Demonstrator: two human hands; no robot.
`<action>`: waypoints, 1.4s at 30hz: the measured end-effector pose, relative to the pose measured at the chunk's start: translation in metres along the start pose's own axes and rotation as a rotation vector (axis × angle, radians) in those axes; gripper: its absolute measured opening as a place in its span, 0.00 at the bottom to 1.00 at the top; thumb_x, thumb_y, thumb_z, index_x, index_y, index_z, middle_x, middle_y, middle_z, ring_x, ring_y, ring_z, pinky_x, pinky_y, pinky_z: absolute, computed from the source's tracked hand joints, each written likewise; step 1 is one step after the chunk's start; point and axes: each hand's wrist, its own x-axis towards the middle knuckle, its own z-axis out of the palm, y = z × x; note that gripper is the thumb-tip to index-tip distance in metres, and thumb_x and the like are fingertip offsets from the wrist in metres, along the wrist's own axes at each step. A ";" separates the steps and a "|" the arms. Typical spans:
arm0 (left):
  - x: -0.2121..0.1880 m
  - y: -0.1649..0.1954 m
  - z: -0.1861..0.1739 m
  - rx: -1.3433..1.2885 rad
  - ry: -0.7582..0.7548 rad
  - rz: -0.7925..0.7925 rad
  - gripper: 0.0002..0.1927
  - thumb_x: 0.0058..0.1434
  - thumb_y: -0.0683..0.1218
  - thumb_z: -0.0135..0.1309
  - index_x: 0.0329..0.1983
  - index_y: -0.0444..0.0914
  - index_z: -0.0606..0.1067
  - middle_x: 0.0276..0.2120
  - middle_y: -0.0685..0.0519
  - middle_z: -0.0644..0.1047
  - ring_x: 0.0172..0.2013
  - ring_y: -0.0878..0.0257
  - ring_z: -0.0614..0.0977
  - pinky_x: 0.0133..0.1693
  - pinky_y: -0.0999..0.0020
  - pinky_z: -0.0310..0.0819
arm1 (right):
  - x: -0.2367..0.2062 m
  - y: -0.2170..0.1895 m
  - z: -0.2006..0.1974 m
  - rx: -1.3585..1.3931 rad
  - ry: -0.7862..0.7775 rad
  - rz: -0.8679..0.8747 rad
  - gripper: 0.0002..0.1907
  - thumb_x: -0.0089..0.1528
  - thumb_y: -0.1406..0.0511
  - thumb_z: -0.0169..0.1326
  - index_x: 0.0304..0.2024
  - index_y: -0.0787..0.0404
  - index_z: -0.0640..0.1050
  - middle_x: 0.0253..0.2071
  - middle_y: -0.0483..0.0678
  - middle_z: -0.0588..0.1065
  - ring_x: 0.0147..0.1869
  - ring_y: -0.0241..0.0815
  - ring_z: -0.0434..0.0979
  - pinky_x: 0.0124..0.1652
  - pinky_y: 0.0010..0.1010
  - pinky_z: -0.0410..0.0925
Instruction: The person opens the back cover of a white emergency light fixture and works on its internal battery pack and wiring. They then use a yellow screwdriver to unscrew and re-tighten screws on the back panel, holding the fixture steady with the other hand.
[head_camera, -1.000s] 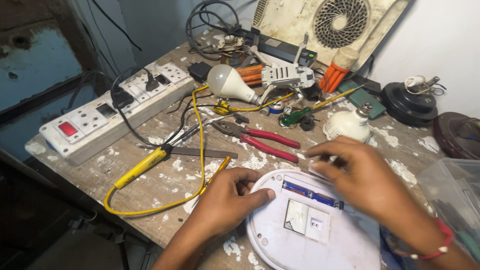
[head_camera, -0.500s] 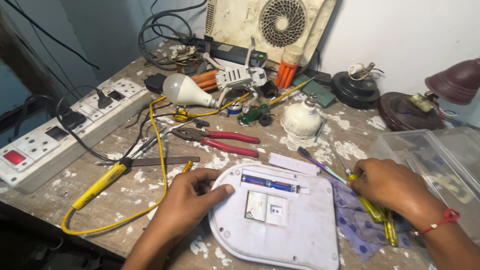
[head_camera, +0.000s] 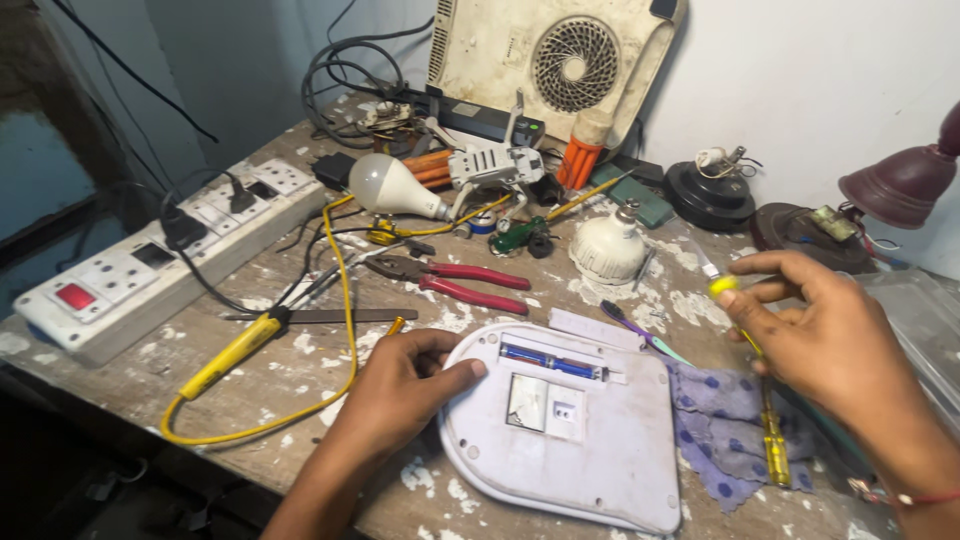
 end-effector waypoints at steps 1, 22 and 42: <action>0.001 0.000 0.000 0.032 0.011 0.010 0.20 0.52 0.45 0.66 0.46 0.29 0.82 0.28 0.51 0.83 0.26 0.69 0.80 0.28 0.74 0.73 | 0.000 -0.009 0.001 0.172 -0.080 0.039 0.19 0.64 0.64 0.61 0.57 0.61 0.80 0.38 0.52 0.83 0.35 0.43 0.82 0.26 0.35 0.68; 0.007 -0.005 0.008 0.077 0.015 0.066 0.21 0.51 0.47 0.68 0.45 0.29 0.82 0.25 0.55 0.79 0.25 0.71 0.75 0.26 0.75 0.69 | -0.013 -0.106 0.012 0.104 -0.187 0.130 0.17 0.53 0.62 0.71 0.38 0.63 0.80 0.26 0.47 0.81 0.28 0.32 0.74 0.27 0.29 0.67; 0.006 -0.006 0.007 0.073 0.009 0.071 0.20 0.51 0.47 0.68 0.43 0.29 0.83 0.24 0.55 0.78 0.25 0.71 0.75 0.26 0.74 0.68 | 0.003 -0.146 0.003 -0.144 -0.260 -0.143 0.18 0.52 0.64 0.62 0.43 0.61 0.74 0.40 0.48 0.78 0.44 0.42 0.79 0.45 0.34 0.73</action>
